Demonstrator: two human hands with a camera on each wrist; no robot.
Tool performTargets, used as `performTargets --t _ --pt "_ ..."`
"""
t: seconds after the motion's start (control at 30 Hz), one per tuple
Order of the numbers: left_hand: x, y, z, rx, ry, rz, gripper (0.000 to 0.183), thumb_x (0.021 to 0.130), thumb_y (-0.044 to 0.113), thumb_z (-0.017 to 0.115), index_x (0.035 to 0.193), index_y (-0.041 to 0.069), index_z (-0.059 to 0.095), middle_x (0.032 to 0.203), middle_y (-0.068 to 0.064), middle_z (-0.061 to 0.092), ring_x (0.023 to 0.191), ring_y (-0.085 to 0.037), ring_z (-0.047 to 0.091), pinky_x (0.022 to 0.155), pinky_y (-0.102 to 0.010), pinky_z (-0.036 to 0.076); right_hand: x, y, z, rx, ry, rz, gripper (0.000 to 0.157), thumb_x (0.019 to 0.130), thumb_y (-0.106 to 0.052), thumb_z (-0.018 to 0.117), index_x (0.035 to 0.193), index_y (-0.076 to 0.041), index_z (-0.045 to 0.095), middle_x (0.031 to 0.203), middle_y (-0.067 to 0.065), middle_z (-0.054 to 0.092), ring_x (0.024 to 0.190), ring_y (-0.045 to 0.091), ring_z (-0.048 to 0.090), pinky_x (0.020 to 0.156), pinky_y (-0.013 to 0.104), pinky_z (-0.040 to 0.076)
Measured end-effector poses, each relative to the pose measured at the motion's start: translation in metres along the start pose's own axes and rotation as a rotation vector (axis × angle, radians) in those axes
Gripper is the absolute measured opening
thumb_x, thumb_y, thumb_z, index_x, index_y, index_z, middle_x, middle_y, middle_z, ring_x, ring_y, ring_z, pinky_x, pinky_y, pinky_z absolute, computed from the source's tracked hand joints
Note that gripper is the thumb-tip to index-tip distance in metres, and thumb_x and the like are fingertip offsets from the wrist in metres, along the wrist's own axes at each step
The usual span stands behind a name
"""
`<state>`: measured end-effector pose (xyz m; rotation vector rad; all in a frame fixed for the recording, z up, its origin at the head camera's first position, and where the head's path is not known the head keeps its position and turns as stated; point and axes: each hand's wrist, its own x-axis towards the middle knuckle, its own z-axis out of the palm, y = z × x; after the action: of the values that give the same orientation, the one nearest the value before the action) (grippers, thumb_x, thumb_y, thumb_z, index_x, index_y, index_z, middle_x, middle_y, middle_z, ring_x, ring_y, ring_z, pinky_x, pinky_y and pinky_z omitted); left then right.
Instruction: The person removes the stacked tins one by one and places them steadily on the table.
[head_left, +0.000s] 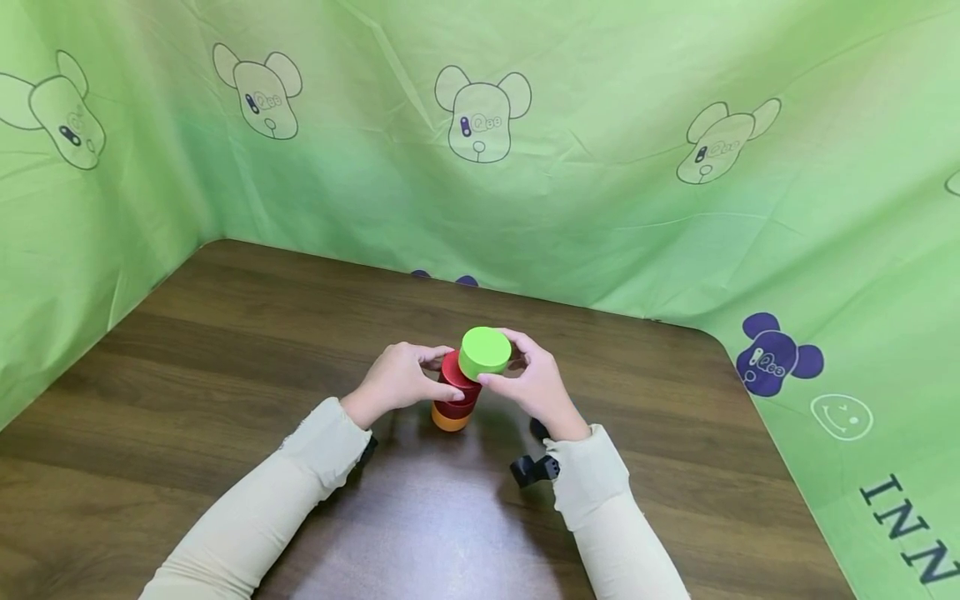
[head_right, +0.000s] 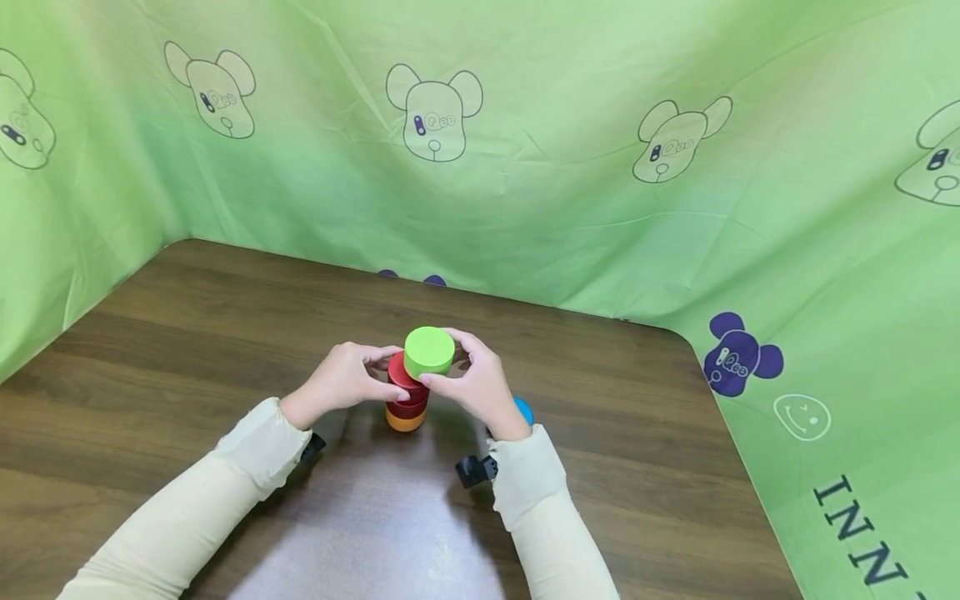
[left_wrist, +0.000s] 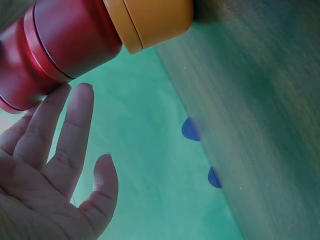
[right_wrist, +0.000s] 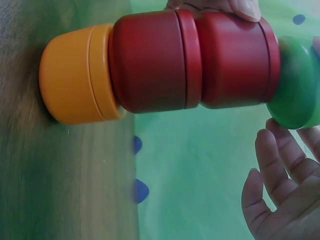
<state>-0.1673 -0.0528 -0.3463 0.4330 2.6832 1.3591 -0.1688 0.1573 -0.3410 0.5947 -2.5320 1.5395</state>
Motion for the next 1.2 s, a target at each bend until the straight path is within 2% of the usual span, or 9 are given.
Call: performTargets --t 0.17,0.43,0.83,0.9,1.07,1.2 --pt "0.000 0.000 0.000 0.002 -0.002 -0.007 0.062 0.069 0.030 0.086 0.125 0.012 0.066 0.098 -0.001 0.073 0.090 -0.014 0.067 0.074 -0.029 0.049 -0.003 0.002 -0.005 0.017 0.017 0.007 0.059 0.071 -0.004 0.079 0.125 0.004 0.057 0.102 0.016 0.064 0.091 0.022 0.057 0.082 0.042 0.048" --pt "0.001 0.000 0.001 0.010 -0.001 -0.018 0.062 0.069 0.030 0.086 0.125 0.014 0.066 0.098 -0.001 0.073 0.088 -0.013 0.066 0.072 -0.029 0.049 -0.006 0.008 -0.010 0.002 0.047 0.005 0.058 0.071 -0.003 0.079 0.124 0.005 0.057 0.101 0.016 0.064 0.088 0.018 0.056 0.079 0.035 0.048" --pt "-0.001 0.001 -0.001 -0.009 -0.002 -0.026 0.063 0.069 0.031 0.086 0.125 0.013 0.066 0.100 -0.003 0.073 0.094 -0.022 0.067 0.073 -0.030 0.049 -0.010 0.011 -0.017 0.013 0.025 0.026 0.059 0.072 0.000 0.079 0.126 0.005 0.056 0.104 0.017 0.063 0.089 0.018 0.056 0.081 0.042 0.049" --pt "-0.001 0.001 -0.001 -0.011 -0.002 -0.026 0.063 0.069 0.031 0.086 0.125 0.012 0.065 0.100 -0.004 0.073 0.096 -0.023 0.067 0.074 -0.030 0.049 -0.012 0.012 -0.018 0.026 0.032 0.029 0.058 0.072 0.001 0.078 0.126 0.005 0.055 0.105 0.018 0.063 0.088 0.015 0.057 0.081 0.041 0.049" --pt "-0.001 0.001 0.000 -0.012 -0.003 -0.039 0.064 0.068 0.032 0.086 0.126 0.013 0.065 0.101 -0.004 0.072 0.096 -0.022 0.066 0.074 -0.030 0.049 -0.016 0.016 -0.022 0.082 0.071 0.023 0.058 0.072 0.007 0.076 0.126 0.009 0.054 0.110 0.023 0.062 0.089 0.005 0.058 0.082 0.028 0.048" --pt "-0.001 0.001 0.000 -0.002 -0.006 -0.051 0.064 0.068 0.033 0.086 0.126 0.014 0.065 0.101 -0.003 0.072 0.096 -0.022 0.066 0.074 -0.030 0.049 -0.020 0.020 -0.025 0.101 0.104 0.006 0.059 0.071 0.009 0.075 0.126 0.010 0.053 0.113 0.025 0.060 0.091 0.003 0.058 0.084 0.022 0.046"
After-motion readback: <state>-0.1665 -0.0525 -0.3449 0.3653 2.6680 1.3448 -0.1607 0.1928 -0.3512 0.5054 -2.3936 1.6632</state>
